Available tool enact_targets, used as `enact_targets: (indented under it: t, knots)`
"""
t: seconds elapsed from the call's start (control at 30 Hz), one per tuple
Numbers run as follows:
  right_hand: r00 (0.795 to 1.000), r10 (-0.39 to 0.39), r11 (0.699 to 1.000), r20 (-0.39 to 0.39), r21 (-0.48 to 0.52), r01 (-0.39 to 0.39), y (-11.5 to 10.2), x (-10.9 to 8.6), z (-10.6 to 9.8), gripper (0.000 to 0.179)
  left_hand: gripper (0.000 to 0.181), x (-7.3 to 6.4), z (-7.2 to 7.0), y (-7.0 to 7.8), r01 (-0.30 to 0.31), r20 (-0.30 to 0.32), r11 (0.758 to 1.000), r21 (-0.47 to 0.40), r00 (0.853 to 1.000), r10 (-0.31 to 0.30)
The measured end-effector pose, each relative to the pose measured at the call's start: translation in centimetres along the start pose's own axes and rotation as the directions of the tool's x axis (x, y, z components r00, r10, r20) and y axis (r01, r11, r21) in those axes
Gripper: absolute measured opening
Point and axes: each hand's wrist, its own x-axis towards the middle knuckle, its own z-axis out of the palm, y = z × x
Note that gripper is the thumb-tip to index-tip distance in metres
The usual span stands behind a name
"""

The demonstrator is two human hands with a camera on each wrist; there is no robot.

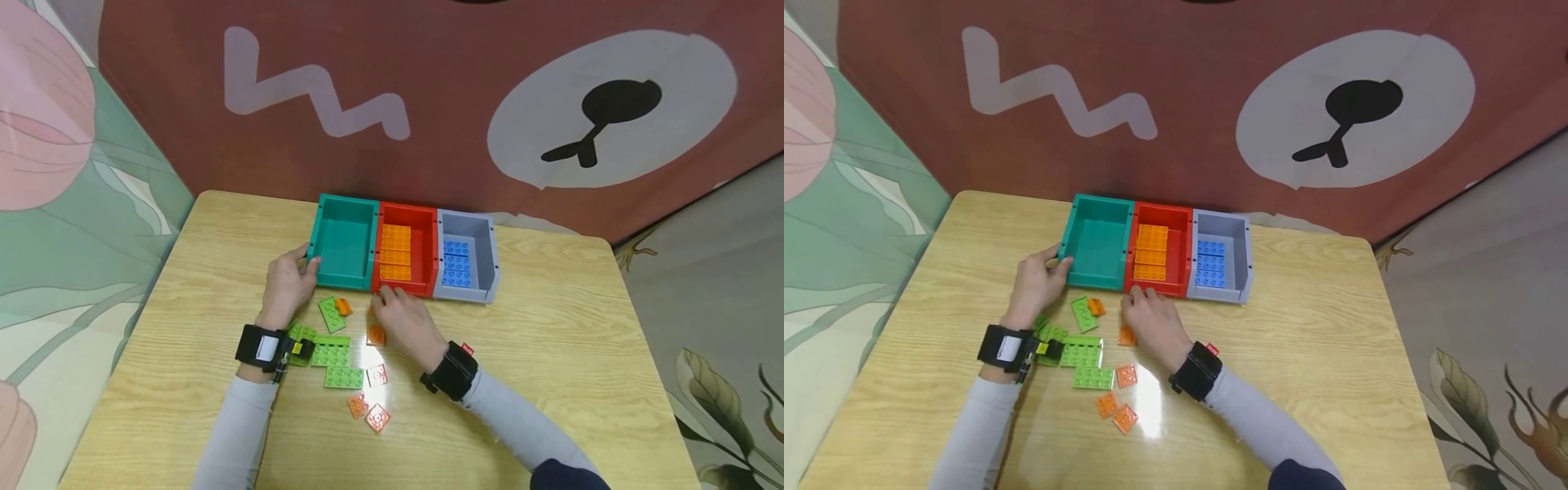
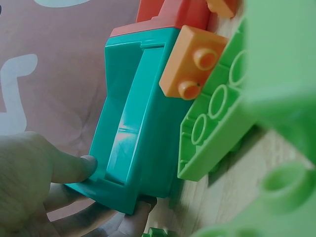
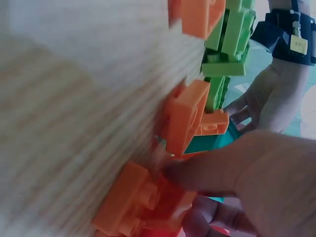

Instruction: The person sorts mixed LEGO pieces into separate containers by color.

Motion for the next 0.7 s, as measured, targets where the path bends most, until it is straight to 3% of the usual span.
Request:
enact_targets:
  t: [0.3,0.57,0.7]
  knots:
    - [1.000,-0.009,0.997,-0.009,0.076,0.009,0.4,-1.2,0.0,0.030,0.055,0.0,0.1,0.0,0.014,0.007,1.000,-0.008,1.000,-0.014]
    - [0.999,-0.034,0.995,0.022,0.092,0.032,0.9,-0.9,-0.1,0.027,0.055,-0.1,-0.1,0.0,0.027,0.019,1.000,-0.010,0.999,-0.027]
    - [0.999,-0.037,0.986,0.018,0.163,0.033,1.3,-0.7,-0.7,0.024,0.055,0.0,-0.1,0.1,0.013,0.018,1.000,-0.015,1.000,-0.013]
